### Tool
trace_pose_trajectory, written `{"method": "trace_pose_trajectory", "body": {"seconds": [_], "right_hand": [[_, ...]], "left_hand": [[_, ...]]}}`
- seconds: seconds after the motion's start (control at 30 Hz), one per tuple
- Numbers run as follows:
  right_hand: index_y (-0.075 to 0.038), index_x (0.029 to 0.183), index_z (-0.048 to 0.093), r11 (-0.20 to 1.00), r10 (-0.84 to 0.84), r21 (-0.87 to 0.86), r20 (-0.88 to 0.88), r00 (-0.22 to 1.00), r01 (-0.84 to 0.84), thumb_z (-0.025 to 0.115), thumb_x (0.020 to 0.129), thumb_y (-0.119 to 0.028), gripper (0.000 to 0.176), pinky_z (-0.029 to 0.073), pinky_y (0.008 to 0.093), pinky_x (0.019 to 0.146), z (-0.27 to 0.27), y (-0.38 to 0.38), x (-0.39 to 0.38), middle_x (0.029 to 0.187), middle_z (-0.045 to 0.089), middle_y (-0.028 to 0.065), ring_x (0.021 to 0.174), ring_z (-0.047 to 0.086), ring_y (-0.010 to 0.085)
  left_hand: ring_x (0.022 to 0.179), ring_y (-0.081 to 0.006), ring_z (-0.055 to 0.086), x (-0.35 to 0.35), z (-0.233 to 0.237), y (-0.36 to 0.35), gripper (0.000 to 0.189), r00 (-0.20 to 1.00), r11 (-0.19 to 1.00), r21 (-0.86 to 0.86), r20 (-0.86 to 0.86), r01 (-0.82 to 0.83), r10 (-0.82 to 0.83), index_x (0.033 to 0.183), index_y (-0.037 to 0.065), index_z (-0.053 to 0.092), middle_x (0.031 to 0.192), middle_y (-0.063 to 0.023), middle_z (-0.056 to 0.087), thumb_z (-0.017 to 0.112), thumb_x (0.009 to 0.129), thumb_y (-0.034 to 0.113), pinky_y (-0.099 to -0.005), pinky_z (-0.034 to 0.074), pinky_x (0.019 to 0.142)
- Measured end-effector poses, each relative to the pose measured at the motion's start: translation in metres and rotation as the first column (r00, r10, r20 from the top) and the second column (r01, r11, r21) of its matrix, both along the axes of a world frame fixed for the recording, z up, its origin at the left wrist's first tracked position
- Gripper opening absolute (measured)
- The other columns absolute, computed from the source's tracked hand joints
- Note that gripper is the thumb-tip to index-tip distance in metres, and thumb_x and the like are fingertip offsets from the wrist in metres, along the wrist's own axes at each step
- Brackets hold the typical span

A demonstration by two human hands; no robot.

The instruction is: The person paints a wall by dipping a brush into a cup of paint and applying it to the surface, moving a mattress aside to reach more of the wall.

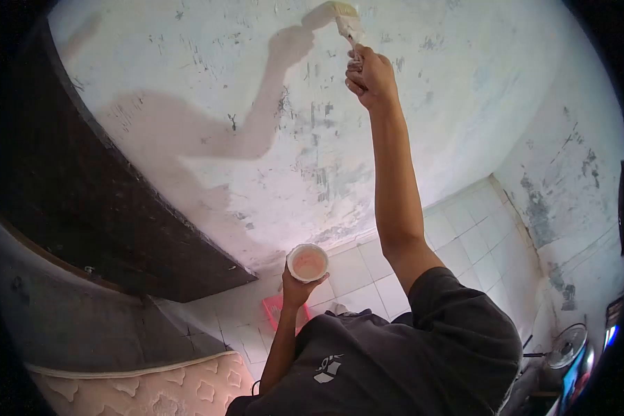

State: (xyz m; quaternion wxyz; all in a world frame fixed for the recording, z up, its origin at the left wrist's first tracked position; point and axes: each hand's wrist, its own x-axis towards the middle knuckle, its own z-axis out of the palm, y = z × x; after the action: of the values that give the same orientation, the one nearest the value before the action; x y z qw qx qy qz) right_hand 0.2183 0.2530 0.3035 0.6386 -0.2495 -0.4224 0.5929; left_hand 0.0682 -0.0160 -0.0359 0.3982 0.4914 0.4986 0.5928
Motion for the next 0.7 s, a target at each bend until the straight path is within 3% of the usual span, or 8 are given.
{"method": "trace_pose_trajectory", "body": {"seconds": [0.13, 0.33, 0.4, 0.43, 0.57, 0.7], "right_hand": [[-0.005, 0.079, 0.048, 0.998, 0.037, -0.047, 0.001, 0.999, -0.037, 0.052, 0.091, -0.02, 0.019, 0.02, 0.0263, 0.036, -0.054, 0.025, 0.0, 0.055, 0.034, -0.0031, 0.04, 0.026, 0.0077], [-0.003, 0.085, 0.049, 0.945, 0.113, -0.318, 0.111, 0.987, -0.072, 0.051, 0.092, -0.024, 0.022, 0.025, 0.0264, 0.035, -0.145, 0.018, 0.01, 0.055, 0.034, -0.0026, 0.037, 0.027, 0.0087], [-0.003, 0.086, 0.049, 0.923, 0.138, -0.372, 0.099, 0.985, -0.092, 0.051, 0.093, -0.025, 0.023, 0.025, 0.0262, 0.035, -0.174, 0.014, 0.018, 0.055, 0.034, -0.0025, 0.037, 0.028, 0.0085], [-0.003, 0.088, 0.049, 0.903, 0.15, -0.418, 0.086, 0.985, -0.102, 0.051, 0.093, -0.025, 0.023, 0.026, 0.026, 0.035, -0.189, 0.011, 0.022, 0.056, 0.034, -0.0025, 0.037, 0.028, 0.0081], [-0.002, 0.092, 0.048, 0.834, 0.158, -0.543, 0.061, 0.985, -0.1, 0.049, 0.094, -0.024, 0.022, 0.025, 0.0261, 0.035, -0.205, -0.012, 0.028, 0.057, 0.035, -0.0027, 0.037, 0.027, 0.0077], [-0.002, 0.083, 0.05, 0.875, 0.152, -0.472, 0.052, 0.987, -0.11, 0.049, 0.092, -0.019, 0.019, 0.025, 0.029, 0.037, -0.193, -0.007, 0.028, 0.056, 0.036, -0.0012, 0.038, 0.029, 0.0091]], "left_hand": [[0.104, -0.0221, 0.062, -0.002, 0.001, -0.002, 0.071, 0.999, 0.999, -0.042, -0.032, -0.02, 0.019, 0.117, 0.001, 0.053, 0.11, -0.0115, 0.064, 0.092, 0.06, 0.015, -0.0363, 0.051, 0.089], [0.103, -0.0217, 0.062, 0.002, -0.006, -0.001, 0.072, 0.994, 0.999, -0.007, -0.102, -0.04, 0.039, 0.118, 0.0, 0.052, 0.11, -0.0118, 0.064, 0.092, 0.061, 0.015, -0.0362, 0.051, 0.089], [0.103, -0.0215, 0.062, 0.006, -0.012, 0.002, 0.073, 0.997, 0.999, -0.038, 0.075, 0.009, -0.006, 0.119, 0.0, 0.051, 0.111, -0.0118, 0.064, 0.092, 0.06, 0.015, -0.0361, 0.051, 0.09], [0.103, -0.0215, 0.062, 0.007, -0.013, 0.002, 0.073, 0.997, 0.999, -0.04, 0.077, 0.014, -0.011, 0.119, 0.0, 0.051, 0.111, -0.0118, 0.064, 0.092, 0.06, 0.015, -0.0361, 0.051, 0.09], [0.103, -0.0211, 0.062, 0.01, -0.003, 0.002, 0.074, 1.0, 0.998, -0.06, 0.018, 0.007, -0.006, 0.12, 0.0, 0.051, 0.112, -0.0115, 0.063, 0.092, 0.06, 0.015, -0.0358, 0.051, 0.09], [0.104, -0.021, 0.062, 0.012, -0.006, 0.005, 0.074, 0.997, 0.998, -0.054, 0.071, 0.031, -0.027, 0.12, 0.001, 0.051, 0.112, -0.0111, 0.064, 0.092, 0.061, 0.013, -0.0359, 0.051, 0.091]]}}
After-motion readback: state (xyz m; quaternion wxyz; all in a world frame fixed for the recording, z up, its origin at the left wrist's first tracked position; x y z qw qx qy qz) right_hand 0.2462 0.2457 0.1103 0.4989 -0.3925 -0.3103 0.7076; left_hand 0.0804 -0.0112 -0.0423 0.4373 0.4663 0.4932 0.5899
